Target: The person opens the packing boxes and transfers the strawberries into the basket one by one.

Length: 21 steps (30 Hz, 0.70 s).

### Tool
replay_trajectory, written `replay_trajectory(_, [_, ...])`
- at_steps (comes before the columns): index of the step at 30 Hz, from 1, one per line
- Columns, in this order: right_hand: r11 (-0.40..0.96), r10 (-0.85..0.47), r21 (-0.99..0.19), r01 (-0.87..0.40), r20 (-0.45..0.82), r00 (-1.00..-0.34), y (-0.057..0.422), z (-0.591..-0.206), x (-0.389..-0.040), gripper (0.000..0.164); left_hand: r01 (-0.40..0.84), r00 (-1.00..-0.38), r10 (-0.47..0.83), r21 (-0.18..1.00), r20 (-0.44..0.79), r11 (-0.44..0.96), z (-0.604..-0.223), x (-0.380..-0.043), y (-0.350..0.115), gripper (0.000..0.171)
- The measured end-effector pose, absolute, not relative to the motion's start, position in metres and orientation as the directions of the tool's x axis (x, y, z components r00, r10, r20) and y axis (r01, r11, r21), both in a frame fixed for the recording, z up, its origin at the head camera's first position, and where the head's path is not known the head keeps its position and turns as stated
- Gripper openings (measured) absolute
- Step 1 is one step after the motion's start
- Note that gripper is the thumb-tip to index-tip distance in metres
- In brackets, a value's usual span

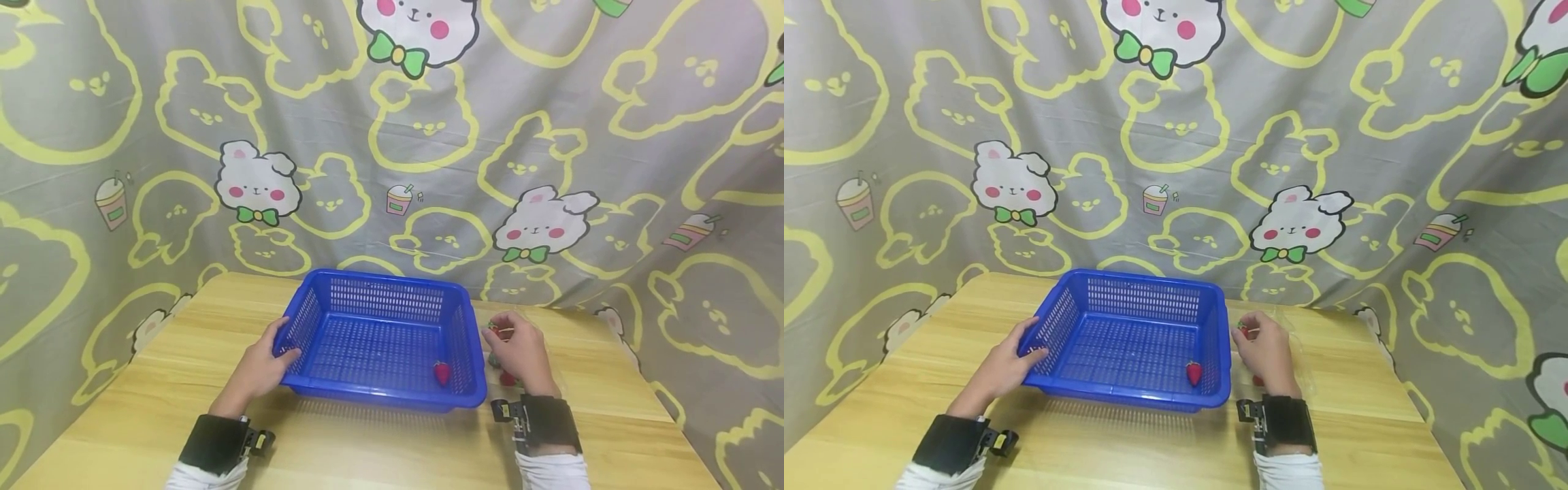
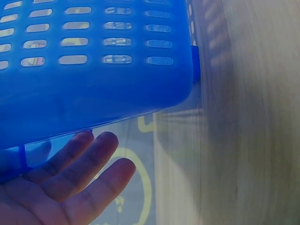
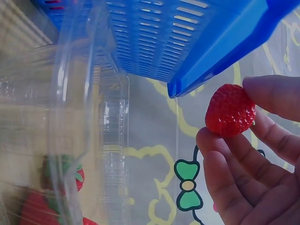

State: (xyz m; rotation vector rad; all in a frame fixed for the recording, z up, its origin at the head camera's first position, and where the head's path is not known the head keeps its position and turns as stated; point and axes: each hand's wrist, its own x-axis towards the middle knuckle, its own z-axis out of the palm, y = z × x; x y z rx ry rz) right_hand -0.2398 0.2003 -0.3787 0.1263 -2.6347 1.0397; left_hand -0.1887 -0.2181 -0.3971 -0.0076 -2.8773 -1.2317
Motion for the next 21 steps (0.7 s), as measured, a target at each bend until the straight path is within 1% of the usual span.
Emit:
replay_trajectory(9, [0.733, 0.026, -0.647, -0.208, 0.333, -0.942, 0.1997, -0.3781, -0.2392, 0.025, 0.003, -1.0, -0.006, 0.729, 0.01, 0.685, -0.3976, -0.1883, -0.218, 0.064])
replay_trajectory(21, [0.727, 0.025, -0.657, -0.202, 0.319, -0.947, 0.1981, -0.3772, -0.2373, 0.026, 0.004, -1.0, -0.007, 0.732, 0.013, 0.682, -0.399, -0.1883, -0.2188, 0.063])
